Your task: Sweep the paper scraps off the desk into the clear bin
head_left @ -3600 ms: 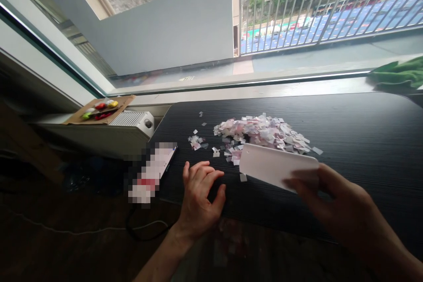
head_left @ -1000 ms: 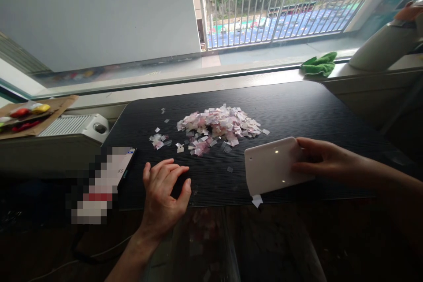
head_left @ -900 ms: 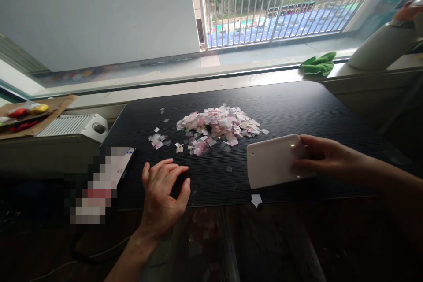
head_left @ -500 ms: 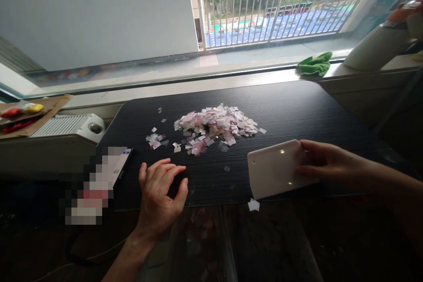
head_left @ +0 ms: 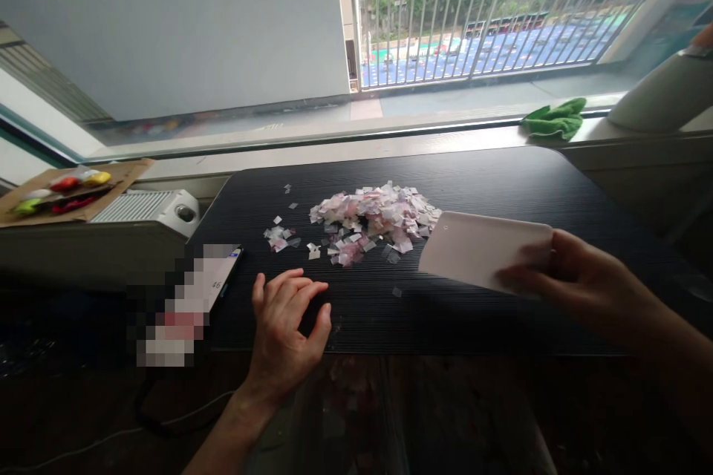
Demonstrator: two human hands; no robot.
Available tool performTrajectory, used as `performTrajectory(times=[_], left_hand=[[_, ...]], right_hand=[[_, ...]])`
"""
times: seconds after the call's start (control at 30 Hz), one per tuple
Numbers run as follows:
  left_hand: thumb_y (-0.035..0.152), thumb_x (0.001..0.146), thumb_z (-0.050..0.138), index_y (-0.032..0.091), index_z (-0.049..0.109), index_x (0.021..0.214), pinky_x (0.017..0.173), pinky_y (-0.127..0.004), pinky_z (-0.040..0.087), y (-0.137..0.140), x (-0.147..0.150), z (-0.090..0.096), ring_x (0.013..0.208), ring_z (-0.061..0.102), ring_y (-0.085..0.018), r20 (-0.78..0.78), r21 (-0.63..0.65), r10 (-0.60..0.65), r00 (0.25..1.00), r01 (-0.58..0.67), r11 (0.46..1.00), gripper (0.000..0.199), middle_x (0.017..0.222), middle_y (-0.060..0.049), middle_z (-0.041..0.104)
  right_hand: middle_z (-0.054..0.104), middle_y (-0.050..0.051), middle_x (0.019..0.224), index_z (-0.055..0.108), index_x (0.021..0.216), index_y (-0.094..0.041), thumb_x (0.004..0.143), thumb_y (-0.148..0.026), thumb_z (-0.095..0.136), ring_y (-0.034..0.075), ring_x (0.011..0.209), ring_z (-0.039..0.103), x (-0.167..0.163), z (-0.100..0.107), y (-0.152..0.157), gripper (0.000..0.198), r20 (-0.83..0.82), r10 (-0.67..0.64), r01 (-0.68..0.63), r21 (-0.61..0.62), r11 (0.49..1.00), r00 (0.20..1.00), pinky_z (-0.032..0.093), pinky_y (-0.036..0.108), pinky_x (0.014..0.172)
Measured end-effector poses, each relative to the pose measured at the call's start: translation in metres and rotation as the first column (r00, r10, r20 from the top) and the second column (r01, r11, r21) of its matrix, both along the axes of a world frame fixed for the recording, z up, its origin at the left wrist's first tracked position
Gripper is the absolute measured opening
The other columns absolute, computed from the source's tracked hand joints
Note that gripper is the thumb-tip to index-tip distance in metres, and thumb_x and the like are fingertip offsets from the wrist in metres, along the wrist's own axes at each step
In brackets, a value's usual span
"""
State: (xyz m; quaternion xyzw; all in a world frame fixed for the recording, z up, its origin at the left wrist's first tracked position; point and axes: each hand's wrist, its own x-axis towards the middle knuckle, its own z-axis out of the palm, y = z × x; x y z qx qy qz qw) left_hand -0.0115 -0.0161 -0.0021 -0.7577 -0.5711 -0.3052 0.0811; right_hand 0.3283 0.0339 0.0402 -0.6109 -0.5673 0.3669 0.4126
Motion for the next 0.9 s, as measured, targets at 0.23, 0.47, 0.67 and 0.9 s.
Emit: performTrajectory(times=[0.23, 0.47, 0.67, 0.9], left_hand=[[0.019, 0.087, 0.055, 0.021, 0.061, 0.1, 0.113, -0.061, 0.023, 0.0, 0.003, 0.0, 0.11, 0.058, -0.027, 0.041, -0.021, 0.02, 0.999, -0.019, 1.0, 0.015, 0.095, -0.005, 0.068], [0.017, 0.087, 0.055, 0.021, 0.061, 0.1, 0.112, -0.063, 0.022, -0.001, 0.005, 0.001, 0.11, 0.058, -0.028, 0.086, -0.036, 0.024, 0.996, -0.021, 0.999, 0.015, 0.094, -0.005, 0.067], [0.018, 0.087, 0.055, 0.021, 0.061, 0.101, 0.112, -0.064, 0.021, -0.002, 0.006, 0.001, 0.111, 0.057, -0.027, 0.108, -0.05, 0.037, 0.993, -0.032, 0.998, 0.015, 0.095, -0.004, 0.067], [0.018, 0.087, 0.055, 0.021, 0.061, 0.101, 0.112, -0.064, 0.021, -0.002, 0.006, 0.0, 0.112, 0.057, -0.028, 0.111, -0.046, 0.043, 0.993, -0.038, 0.998, 0.016, 0.095, -0.005, 0.067]], right_hand=[[0.072, 0.0, 0.074, 0.059, 0.084, -0.025, 0.073, -0.046, 0.073, 0.02, 0.065, 0.069, -0.038, -0.022, -0.031, 0.028, 0.114, -0.04, 0.037, 0.03, 0.999, 0.993, 0.055, 0.026, 0.058], [0.074, 0.0, 0.075, 0.061, 0.101, -0.026, 0.08, -0.046, 0.068, 0.022, 0.067, 0.072, -0.055, -0.028, -0.036, 0.029, 0.409, -0.278, 0.167, 0.287, 0.943, 0.869, 0.052, 0.027, 0.057], [0.074, 0.0, 0.076, 0.058, 0.102, -0.027, 0.088, -0.04, 0.06, 0.02, 0.061, 0.071, -0.059, -0.031, -0.039, 0.02, 0.471, -0.146, -0.053, 0.384, 0.922, 0.87, 0.049, 0.025, 0.053], [0.073, 0.001, 0.071, 0.058, 0.104, -0.024, 0.089, -0.042, 0.059, 0.023, 0.057, 0.07, -0.064, -0.031, -0.021, 0.024, 0.548, -0.246, -0.058, 0.478, 0.876, 0.799, 0.048, 0.029, 0.052]])
